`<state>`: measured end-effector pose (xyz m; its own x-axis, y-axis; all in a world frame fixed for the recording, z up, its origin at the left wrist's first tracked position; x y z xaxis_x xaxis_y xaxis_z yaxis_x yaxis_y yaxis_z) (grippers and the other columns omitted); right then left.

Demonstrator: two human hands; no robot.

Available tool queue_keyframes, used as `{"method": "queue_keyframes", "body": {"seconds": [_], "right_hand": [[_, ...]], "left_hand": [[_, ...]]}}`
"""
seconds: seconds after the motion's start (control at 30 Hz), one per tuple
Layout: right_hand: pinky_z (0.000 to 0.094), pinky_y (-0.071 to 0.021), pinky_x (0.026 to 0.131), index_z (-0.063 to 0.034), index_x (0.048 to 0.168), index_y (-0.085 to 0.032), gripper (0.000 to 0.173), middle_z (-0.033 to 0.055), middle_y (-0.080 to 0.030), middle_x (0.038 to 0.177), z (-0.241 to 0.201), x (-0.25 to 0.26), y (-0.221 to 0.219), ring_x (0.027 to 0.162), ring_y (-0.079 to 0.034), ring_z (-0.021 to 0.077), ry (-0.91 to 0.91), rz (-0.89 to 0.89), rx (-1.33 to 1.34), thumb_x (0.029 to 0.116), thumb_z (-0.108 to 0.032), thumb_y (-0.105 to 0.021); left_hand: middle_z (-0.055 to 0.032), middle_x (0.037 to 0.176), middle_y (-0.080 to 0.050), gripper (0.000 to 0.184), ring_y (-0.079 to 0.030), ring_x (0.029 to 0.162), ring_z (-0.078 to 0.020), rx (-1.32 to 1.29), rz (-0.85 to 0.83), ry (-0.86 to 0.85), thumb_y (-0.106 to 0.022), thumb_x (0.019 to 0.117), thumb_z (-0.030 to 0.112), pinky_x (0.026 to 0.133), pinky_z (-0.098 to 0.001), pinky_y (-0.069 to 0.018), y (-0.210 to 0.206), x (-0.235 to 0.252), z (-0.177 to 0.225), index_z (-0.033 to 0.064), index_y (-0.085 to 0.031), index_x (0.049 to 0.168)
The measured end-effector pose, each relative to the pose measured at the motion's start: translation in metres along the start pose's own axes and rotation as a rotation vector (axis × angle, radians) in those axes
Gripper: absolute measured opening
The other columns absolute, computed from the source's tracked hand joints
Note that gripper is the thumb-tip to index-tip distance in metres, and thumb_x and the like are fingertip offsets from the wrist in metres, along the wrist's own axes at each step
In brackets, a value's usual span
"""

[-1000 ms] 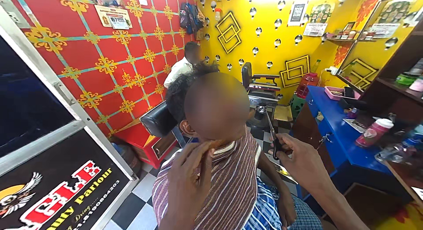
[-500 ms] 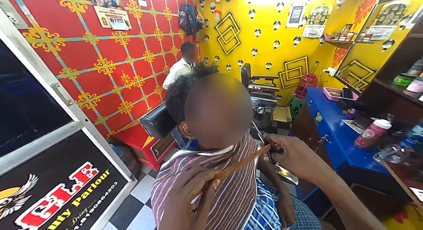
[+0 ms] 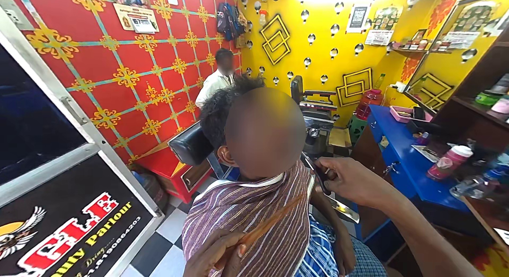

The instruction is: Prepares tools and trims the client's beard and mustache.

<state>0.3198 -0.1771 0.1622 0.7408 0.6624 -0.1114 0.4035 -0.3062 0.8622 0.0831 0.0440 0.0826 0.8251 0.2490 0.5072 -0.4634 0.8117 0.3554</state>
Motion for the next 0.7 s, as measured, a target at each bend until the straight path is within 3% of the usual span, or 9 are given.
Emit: {"method": "queue_keyframes", "body": {"seconds": [0.23,0.4,0.7], "right_hand": [[0.0393,-0.0564,0.078,-0.0166,0.119,-0.069,0.022,0.0009,-0.072,0.1,-0.002,-0.001,0.005,0.083,-0.068,0.0156,-0.053,0.028,-0.059,0.0973,-0.019,-0.071],[0.043,-0.0564,0.081,-0.0202,0.122,-0.068,0.031,0.0008,-0.071,0.101,-0.006,-0.005,0.008,0.088,-0.069,0.0169,-0.053,0.036,-0.167,0.0935,-0.028,-0.077],[0.0476,-0.054,0.077,-0.0193,0.123,-0.068,0.026,0.004,-0.071,0.097,-0.022,-0.013,0.021,0.085,-0.068,0.0231,-0.095,0.105,-0.339,0.0973,-0.019,-0.071]], "left_hand": [[-0.0125,0.099,-0.069,0.017,-0.067,0.085,-0.0073,-0.012,-0.018,-0.011,-0.065,0.0984,0.008,0.074,-0.0197,-0.0571,-0.003,-0.002,-0.004,-0.0035,-0.074,0.108],[-0.0118,0.1,-0.07,0.017,-0.067,0.086,-0.0078,-0.018,-0.02,0.002,-0.066,0.0982,0.008,0.074,-0.0208,-0.0577,-0.005,-0.003,-0.005,-0.003,-0.074,0.108],[-0.0119,0.101,-0.07,0.018,-0.067,0.088,-0.009,-0.003,-0.027,0.028,-0.067,0.0982,0.011,0.076,-0.0222,-0.0573,-0.006,-0.006,-0.008,-0.0017,-0.074,0.108]]}}
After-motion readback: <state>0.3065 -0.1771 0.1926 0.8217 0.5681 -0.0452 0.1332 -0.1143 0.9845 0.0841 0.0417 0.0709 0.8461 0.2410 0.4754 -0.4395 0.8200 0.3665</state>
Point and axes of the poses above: each hand's wrist, its own x-axis towards the middle knuckle, its own y-axis out of the back of the hand, z = x × y, the point moved 6 cm from there along x, towards the middle knuckle
